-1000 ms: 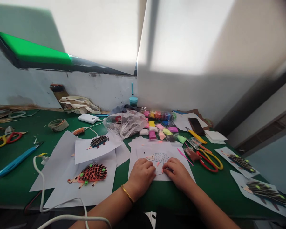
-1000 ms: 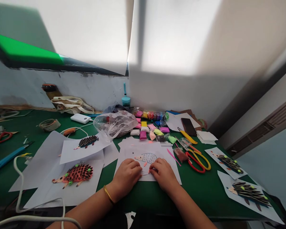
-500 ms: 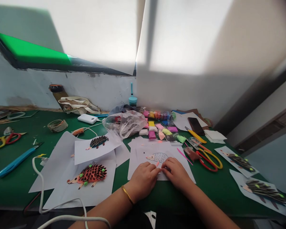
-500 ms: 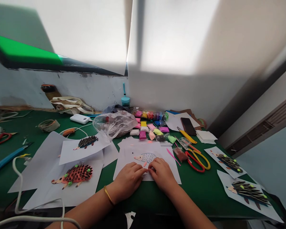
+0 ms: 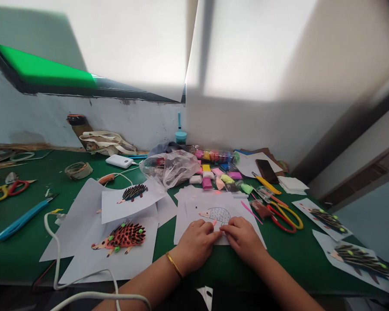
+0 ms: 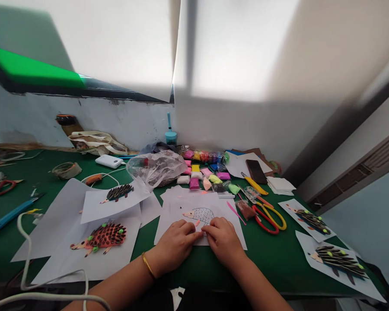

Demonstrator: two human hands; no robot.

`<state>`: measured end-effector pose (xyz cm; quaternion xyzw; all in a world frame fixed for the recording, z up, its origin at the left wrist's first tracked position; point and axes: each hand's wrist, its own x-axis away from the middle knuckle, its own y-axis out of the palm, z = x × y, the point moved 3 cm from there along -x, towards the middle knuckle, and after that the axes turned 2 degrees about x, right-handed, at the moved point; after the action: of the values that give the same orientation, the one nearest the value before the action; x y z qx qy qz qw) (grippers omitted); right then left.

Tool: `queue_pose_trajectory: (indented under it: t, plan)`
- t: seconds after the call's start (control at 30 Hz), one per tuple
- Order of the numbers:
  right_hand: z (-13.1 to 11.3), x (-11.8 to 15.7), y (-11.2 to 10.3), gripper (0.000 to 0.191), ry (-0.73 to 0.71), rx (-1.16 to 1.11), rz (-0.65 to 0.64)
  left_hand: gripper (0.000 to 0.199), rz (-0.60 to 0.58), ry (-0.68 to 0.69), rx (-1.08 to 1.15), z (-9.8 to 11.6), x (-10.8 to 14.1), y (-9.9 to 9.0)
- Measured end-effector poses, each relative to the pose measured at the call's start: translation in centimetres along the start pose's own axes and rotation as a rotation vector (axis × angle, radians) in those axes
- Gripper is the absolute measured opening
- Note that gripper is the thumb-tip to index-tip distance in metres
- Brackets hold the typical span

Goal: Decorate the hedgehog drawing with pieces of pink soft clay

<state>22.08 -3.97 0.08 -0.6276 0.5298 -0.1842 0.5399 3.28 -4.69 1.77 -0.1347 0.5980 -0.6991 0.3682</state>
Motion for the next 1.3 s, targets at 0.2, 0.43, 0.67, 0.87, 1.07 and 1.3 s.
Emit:
queue_pose_trajectory:
  t: [0.2, 0.43, 0.67, 0.87, 1.07, 1.3]
  plan:
    - [-0.4, -0.8, -0.6, 0.029, 0.03, -0.085, 0.008, 0.04, 0.012, 0.006, 0.018, 0.0, 0.0, 0.0]
    - [1.9, -3.8, -0.6, 0.027, 0.157, -0.203, 0.036, 0.044, -0.007, 0.012, 0.037, -0.2, 0.0, -0.1]
    - [4.2, -3.0, -0.5, 0.029, 0.294, -0.16, 0.017, 0.026, 0.002, -0.042, 0.134, -0.3, -0.1, -0.2]
    - [4.7, -2.2, -0.5, 0.033, 0.326, -0.029, -0.013, 0.026, 0.071, -0.207, 0.173, -2.1, -0.7, -1.3]
    - [7.7, -1.4, -2.6, 0.03, 0.466, 0.31, 0.07, 0.064, 0.019, -0.307, 0.082, -5.3, -1.4, -1.7]
    - [8.4, -1.9, -3.0, 0.027, 0.452, 0.557, -0.184, 0.072, -0.084, -0.305, 0.124, -6.7, -2.2, -0.6]
